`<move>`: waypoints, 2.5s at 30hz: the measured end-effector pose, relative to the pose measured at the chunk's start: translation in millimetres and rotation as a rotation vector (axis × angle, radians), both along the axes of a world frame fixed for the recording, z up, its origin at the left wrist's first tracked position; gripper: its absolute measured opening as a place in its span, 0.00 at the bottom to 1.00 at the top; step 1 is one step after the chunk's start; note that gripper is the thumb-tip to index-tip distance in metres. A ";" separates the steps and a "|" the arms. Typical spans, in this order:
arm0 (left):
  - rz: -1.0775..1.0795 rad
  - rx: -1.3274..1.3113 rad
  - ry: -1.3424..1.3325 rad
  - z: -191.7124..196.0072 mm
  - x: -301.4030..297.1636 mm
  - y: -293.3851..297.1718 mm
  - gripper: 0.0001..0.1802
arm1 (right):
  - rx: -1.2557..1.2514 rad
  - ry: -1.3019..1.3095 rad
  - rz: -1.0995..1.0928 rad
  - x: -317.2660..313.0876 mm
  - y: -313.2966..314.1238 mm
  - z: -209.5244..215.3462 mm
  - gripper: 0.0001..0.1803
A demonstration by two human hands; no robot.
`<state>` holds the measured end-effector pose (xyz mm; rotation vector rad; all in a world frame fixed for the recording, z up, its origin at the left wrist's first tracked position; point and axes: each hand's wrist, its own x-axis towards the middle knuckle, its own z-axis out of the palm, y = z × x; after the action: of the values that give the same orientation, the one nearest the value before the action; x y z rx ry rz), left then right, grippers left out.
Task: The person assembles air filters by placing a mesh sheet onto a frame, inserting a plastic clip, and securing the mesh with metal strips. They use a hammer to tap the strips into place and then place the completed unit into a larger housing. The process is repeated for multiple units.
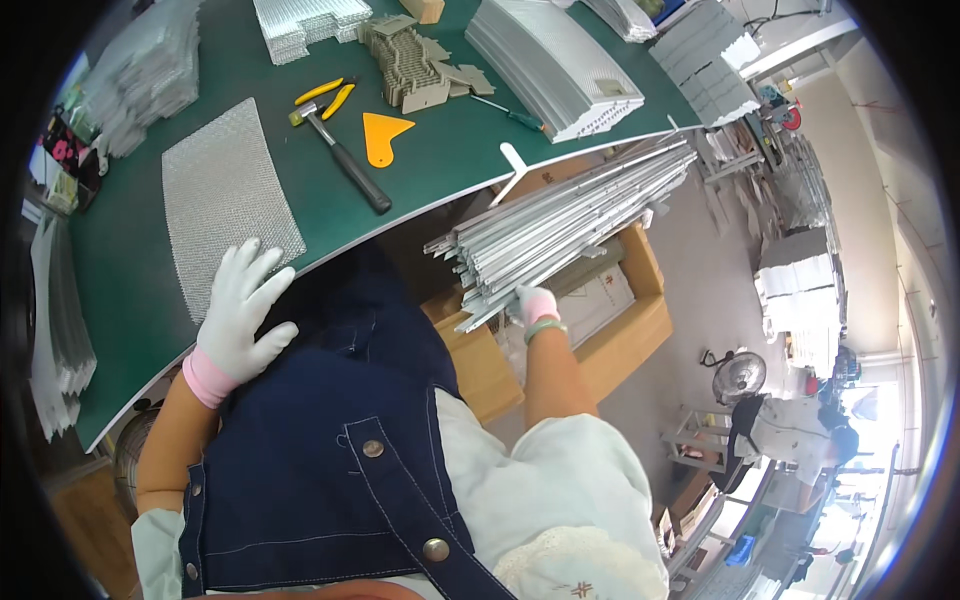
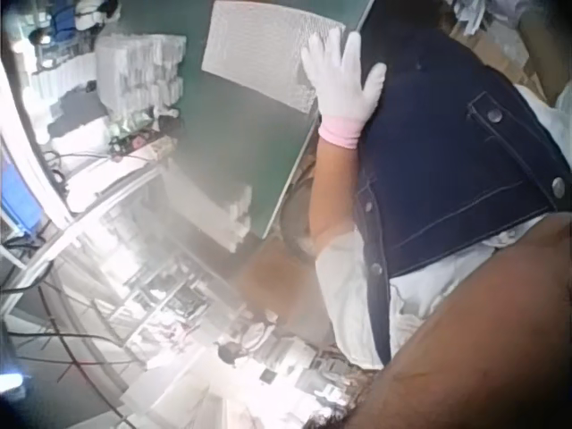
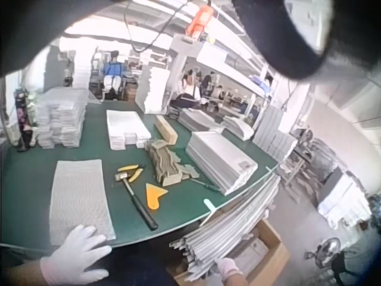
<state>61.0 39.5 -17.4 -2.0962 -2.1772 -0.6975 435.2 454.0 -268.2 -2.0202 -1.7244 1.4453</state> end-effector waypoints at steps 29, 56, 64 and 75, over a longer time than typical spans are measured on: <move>0.850 0.031 -1.224 -32.2 54.3 -117.0 0.22 | 0.345 0.796 1.140 -214.6 -267.0 252.7 0.36; 0.702 0.488 -2.024 -70.5 30.8 -146.6 0.16 | -0.395 0.722 0.473 -249.2 -269.7 171.0 0.13; 1.002 0.086 -1.522 -64.0 20.6 -152.6 0.19 | -0.295 0.679 0.496 -257.8 -276.3 171.1 0.17; 0.999 0.487 -1.960 -82.0 27.3 -141.8 0.15 | -0.318 0.501 0.621 -254.3 -265.5 180.2 0.15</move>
<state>88.3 -102.3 -99.3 0.6857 -2.1791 -3.0300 181.0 188.5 -88.1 -1.0687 -2.0534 2.2826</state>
